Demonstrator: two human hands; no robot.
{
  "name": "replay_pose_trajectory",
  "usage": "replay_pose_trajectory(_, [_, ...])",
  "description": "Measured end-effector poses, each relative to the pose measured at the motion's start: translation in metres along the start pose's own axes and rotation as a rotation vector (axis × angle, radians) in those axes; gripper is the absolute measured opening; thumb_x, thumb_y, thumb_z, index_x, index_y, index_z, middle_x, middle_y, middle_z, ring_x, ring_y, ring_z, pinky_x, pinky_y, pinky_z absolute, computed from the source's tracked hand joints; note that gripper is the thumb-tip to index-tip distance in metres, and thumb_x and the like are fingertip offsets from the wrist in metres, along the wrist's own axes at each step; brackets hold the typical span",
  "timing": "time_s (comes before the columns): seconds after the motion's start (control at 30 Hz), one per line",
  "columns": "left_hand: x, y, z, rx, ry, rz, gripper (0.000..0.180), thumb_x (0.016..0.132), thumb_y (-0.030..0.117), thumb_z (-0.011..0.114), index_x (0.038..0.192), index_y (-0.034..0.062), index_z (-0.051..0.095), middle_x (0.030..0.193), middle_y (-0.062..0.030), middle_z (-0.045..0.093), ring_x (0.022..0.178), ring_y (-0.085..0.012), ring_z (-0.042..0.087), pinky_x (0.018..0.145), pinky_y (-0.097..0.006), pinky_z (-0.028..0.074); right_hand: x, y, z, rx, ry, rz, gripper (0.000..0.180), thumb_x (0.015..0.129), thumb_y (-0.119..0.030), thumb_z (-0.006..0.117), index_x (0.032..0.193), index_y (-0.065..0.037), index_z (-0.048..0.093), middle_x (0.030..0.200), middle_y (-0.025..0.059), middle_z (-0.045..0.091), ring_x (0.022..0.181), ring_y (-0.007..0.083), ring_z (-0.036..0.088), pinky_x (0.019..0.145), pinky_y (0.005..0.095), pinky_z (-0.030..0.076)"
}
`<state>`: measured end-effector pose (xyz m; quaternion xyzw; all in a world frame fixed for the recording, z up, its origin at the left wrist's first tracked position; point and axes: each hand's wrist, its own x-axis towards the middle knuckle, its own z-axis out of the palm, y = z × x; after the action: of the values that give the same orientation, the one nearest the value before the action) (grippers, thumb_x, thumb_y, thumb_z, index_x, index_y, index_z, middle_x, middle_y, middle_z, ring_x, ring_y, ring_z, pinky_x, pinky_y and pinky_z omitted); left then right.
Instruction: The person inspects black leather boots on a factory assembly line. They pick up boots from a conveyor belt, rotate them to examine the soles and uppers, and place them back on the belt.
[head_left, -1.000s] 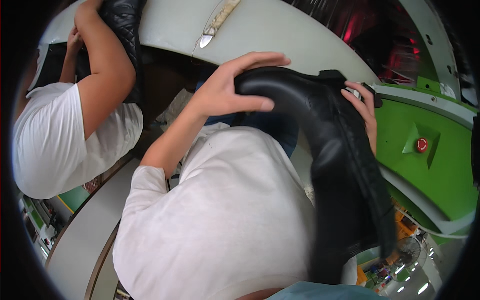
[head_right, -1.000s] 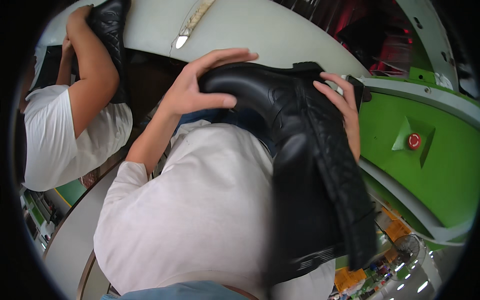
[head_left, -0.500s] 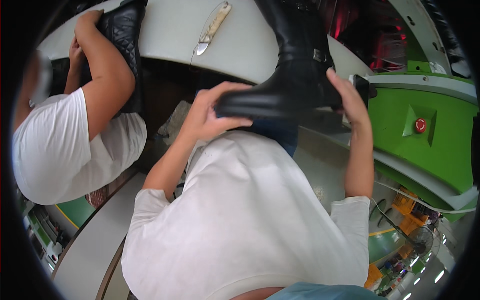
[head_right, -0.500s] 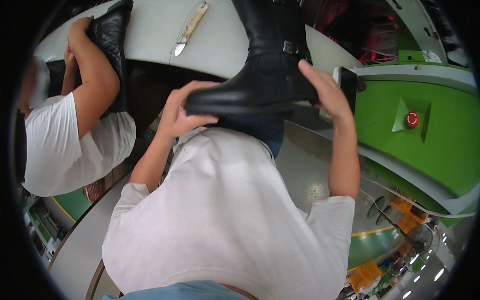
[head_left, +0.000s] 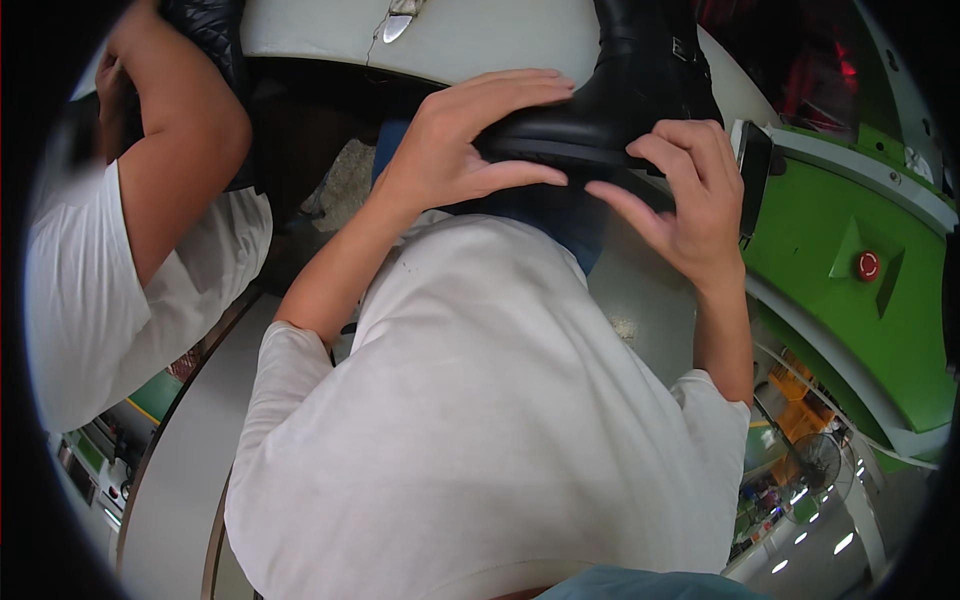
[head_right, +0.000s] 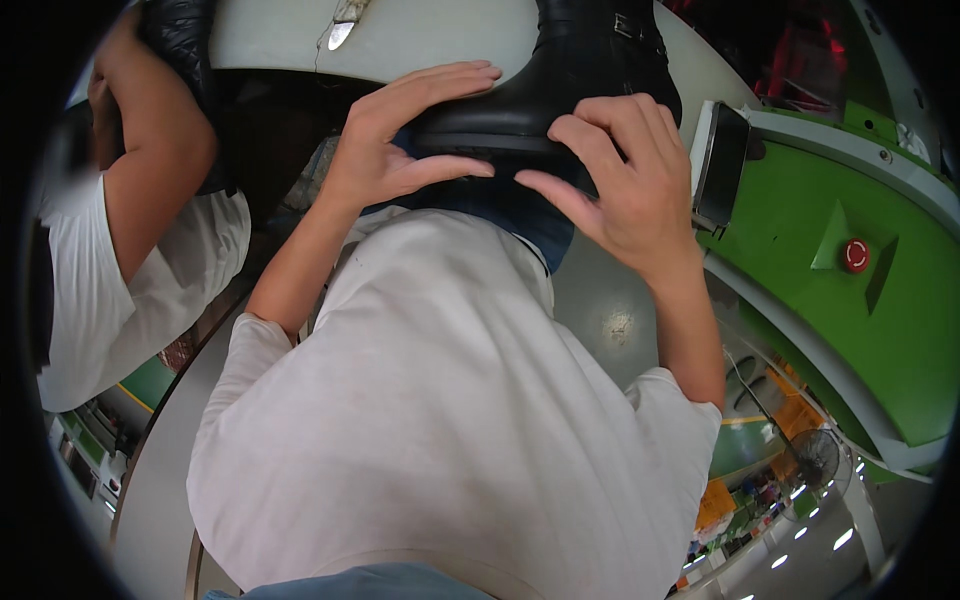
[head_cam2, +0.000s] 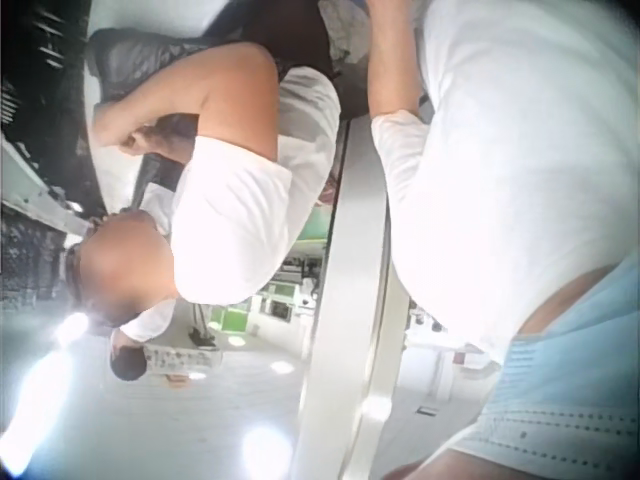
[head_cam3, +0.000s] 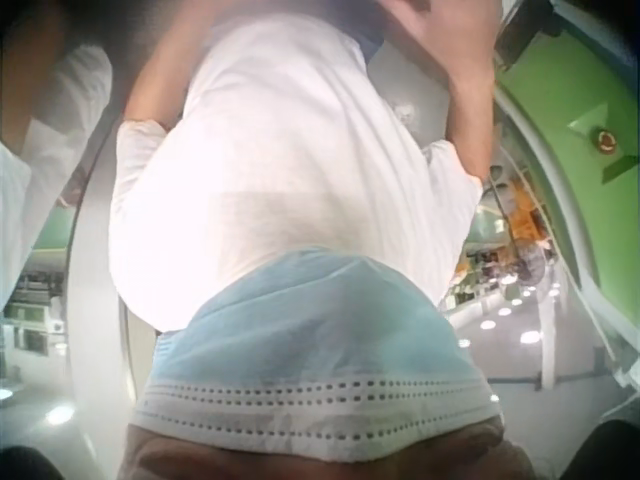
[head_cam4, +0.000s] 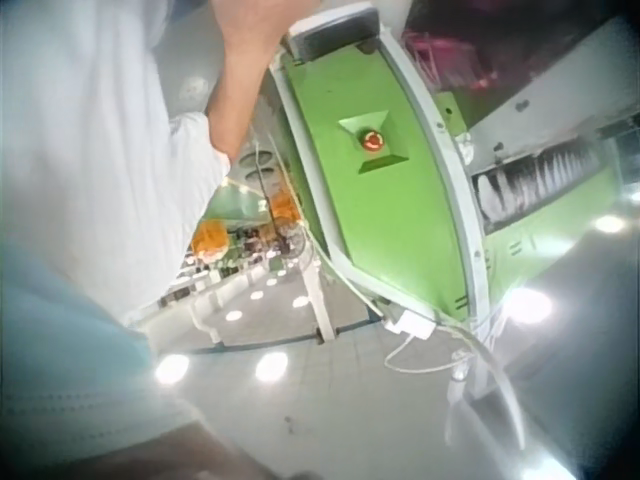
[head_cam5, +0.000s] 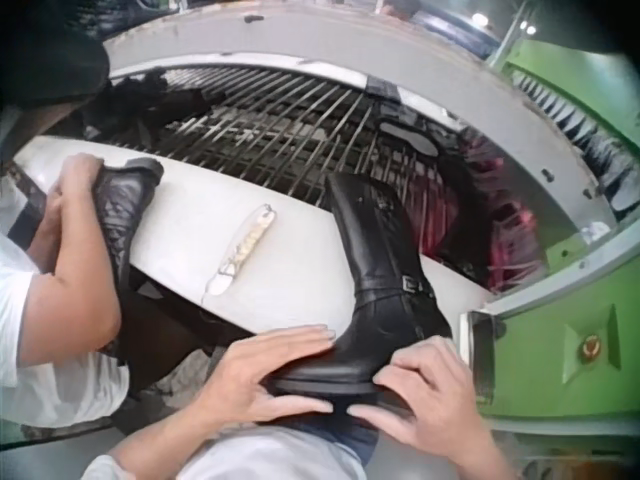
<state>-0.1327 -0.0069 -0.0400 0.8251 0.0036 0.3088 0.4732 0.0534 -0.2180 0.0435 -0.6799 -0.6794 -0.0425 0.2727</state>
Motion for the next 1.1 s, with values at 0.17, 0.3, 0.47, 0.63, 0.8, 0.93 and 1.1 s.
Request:
replay_pose_trajectory(0.17, [0.021,0.004,0.014,-0.078,0.013,0.095,0.065,0.073,0.027,0.105,0.127,0.0004,0.083,0.137,-0.0158,0.082,0.128,-0.0347,0.079,0.11,-0.042,0.064,0.002,0.006,0.009,0.035,0.025,-0.009,0.048,0.069,-0.014,0.1,0.108,-0.008,0.073,0.102,0.0069,0.07,0.087,0.029,0.065,0.076,0.0418,0.048])
replay_pose_trajectory(0.3, [0.022,0.001,0.018,-0.073,-0.002,0.103,0.062,0.071,0.028,0.106,0.121,-0.0007,0.084,0.133,-0.0165,0.084,0.124,-0.0348,0.081,0.107,-0.041,0.066,0.008,0.009,0.006,0.147,-0.049,0.008,0.045,0.067,-0.006,0.096,0.104,-0.009,0.071,0.093,0.0049,0.069,0.083,0.0278,0.064,0.077,0.0409,0.045])
replay_pose_trajectory(0.47, [0.024,0.003,0.016,-0.099,-0.002,0.055,0.061,0.07,0.029,0.107,0.119,-0.0006,0.085,0.132,-0.0161,0.084,0.122,-0.0342,0.082,0.105,-0.04,0.067,0.027,0.015,-0.002,0.229,-0.116,-0.023,0.042,0.063,-0.002,0.092,0.097,-0.009,0.069,0.09,0.0035,0.066,0.081,0.0273,0.062,0.077,0.0404,0.044])
replay_pose_trajectory(0.63, [0.028,0.007,0.015,-0.137,-0.011,0.015,0.061,0.068,0.029,0.107,0.118,0.0002,0.085,0.133,-0.0156,0.084,0.123,-0.0339,0.082,0.104,-0.04,0.067,0.029,0.016,-0.001,0.259,-0.126,-0.017,0.04,0.061,-0.002,0.09,0.092,-0.009,0.068,0.088,0.0028,0.065,0.08,0.0266,0.062,0.076,0.0401,0.044])
replay_pose_trajectory(0.8, [0.033,0.013,0.015,-0.037,-0.007,0.015,0.048,0.069,0.015,0.106,0.108,-0.0047,0.085,0.125,-0.0207,0.085,0.113,-0.0345,0.086,0.092,-0.035,0.07,0.044,0.03,-0.007,0.432,-0.274,0.176,0.039,0.062,-0.001,0.09,0.093,-0.011,0.069,0.086,0.002,0.063,0.076,0.0223,0.061,0.07,0.036,0.047])
replay_pose_trajectory(0.93, [0.033,0.011,0.013,-0.089,-0.008,-0.01,0.042,0.07,0.013,0.103,0.103,-0.006,0.085,0.118,-0.028,0.085,0.107,-0.0377,0.087,0.087,-0.038,0.071,0.057,0.04,-0.006,0.56,-0.373,0.346,0.042,0.064,-0.003,0.093,0.097,-0.012,0.071,0.084,-0.0012,0.062,0.072,0.0161,0.06,0.064,0.0324,0.048])
replay_pose_trajectory(1.1, [0.025,0.003,0.023,-0.12,0.079,-0.054,0.045,0.069,0.025,0.107,0.101,0.0011,0.087,0.113,-0.0169,0.088,0.111,-0.033,0.086,0.089,-0.037,0.07,0.058,0.047,-0.003,0.517,-0.438,0.372,0.065,0.055,-0.014,0.109,0.111,-0.01,0.076,0.095,-0.001,0.067,0.078,0.0117,0.058,0.068,0.0286,0.046])
